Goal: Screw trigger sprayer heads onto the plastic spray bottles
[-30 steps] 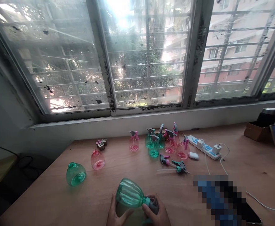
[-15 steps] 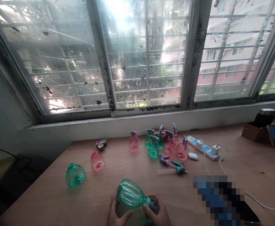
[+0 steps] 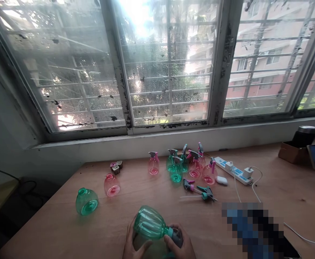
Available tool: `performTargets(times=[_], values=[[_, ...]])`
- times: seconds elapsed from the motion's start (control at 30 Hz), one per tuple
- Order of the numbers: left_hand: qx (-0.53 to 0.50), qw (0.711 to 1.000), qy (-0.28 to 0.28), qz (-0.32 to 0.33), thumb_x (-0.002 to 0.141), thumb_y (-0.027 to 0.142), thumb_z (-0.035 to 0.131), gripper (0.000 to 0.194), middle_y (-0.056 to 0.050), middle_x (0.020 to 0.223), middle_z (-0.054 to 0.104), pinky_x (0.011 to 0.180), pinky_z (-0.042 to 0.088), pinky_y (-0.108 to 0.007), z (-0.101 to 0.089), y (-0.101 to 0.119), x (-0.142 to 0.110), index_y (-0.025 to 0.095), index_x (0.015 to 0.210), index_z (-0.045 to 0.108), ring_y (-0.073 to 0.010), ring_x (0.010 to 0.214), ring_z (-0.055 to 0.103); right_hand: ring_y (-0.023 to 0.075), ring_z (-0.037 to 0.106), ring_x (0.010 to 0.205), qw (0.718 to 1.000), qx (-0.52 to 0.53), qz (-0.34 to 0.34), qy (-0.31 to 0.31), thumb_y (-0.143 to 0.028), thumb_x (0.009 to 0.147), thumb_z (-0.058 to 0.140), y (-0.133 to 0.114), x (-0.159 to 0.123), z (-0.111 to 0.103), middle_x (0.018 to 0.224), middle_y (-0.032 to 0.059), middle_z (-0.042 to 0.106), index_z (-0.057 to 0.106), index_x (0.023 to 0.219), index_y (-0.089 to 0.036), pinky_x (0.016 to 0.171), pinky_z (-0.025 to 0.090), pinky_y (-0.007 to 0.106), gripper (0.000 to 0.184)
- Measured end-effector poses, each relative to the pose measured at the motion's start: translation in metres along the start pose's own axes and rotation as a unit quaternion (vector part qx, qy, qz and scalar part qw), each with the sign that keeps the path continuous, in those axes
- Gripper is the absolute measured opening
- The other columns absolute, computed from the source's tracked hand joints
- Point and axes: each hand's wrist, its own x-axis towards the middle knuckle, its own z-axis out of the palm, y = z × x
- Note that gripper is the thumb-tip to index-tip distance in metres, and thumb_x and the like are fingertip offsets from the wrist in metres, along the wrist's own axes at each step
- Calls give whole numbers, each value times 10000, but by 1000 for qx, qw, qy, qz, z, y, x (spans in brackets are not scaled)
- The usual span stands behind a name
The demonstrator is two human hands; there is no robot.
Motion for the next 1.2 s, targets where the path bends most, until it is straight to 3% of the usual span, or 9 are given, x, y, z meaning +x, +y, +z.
performTargets(times=[0.1, 0.23, 0.43, 0.53, 0.73, 0.97, 1.07, 1.2], values=[[-6, 999, 29, -11, 670, 421, 823, 829, -152, 1454, 530, 1188, 310, -485, 4, -2, -1, 193, 1393, 487, -371, 1385, 459, 179, 602, 493, 1000, -3, -6, 3, -568, 654, 836, 0, -1, 1, 650, 12, 682, 692, 924, -175, 498, 509, 291, 498], [-8, 999, 51, -18, 725, 497, 761, 735, -149, 1435, 547, 1191, 303, -486, 6, -3, 0, 188, 1353, 535, -371, 1382, 463, 171, 594, 507, 1000, -1, -17, 5, -547, 630, 853, -1, -1, 4, 736, 30, 700, 710, 899, -183, 498, 517, 293, 475], [-9, 999, 30, -9, 647, 423, 836, 776, -137, 1461, 521, 1175, 344, -466, 3, 1, 1, 207, 1338, 556, -370, 1372, 479, 181, 593, 491, 1000, 9, 0, 6, -580, 652, 830, -3, -1, 3, 617, -1, 651, 694, 899, -183, 477, 508, 283, 487], [-3, 999, 32, -10, 639, 484, 845, 843, -142, 1462, 519, 1196, 304, -478, 4, 1, 0, 206, 1370, 529, -377, 1396, 447, 190, 602, 496, 1000, -1, 9, -1, -577, 654, 826, -6, -2, 2, 592, -5, 647, 696, 902, -183, 504, 514, 294, 484], [-24, 997, 63, -32, 756, 625, 700, 757, -164, 1406, 565, 1161, 359, -432, 7, -6, 0, 174, 1342, 539, -346, 1364, 500, 216, 646, 561, 999, -34, 1, -7, -573, 585, 855, -12, -3, 4, 733, 34, 710, 707, 877, -197, 553, 551, 331, 499], [-16, 999, 39, -2, 649, 541, 822, 788, -140, 1483, 498, 1157, 374, -448, 5, -4, 1, 217, 1322, 572, -367, 1375, 480, 186, 596, 481, 1000, 1, 1, 0, -588, 681, 807, -4, 0, 2, 539, -17, 628, 676, 940, -166, 491, 499, 284, 512], [6, 1000, 24, -3, 627, 519, 844, 864, -148, 1469, 509, 1188, 322, -456, 5, 0, 1, 197, 1365, 529, -370, 1383, 469, 171, 588, 488, 1000, 7, -4, -3, -586, 668, 820, -2, -1, 2, 591, -9, 643, 676, 932, -170, 487, 497, 276, 513], [-9, 997, 67, -26, 668, 654, 754, 859, -154, 1413, 558, 1181, 329, -417, 7, 5, -1, 166, 1338, 530, -359, 1368, 488, 171, 595, 537, 1000, -4, -11, 4, -558, 631, 844, -4, -3, 5, 735, 27, 700, 706, 885, -187, 508, 506, 280, 471]])
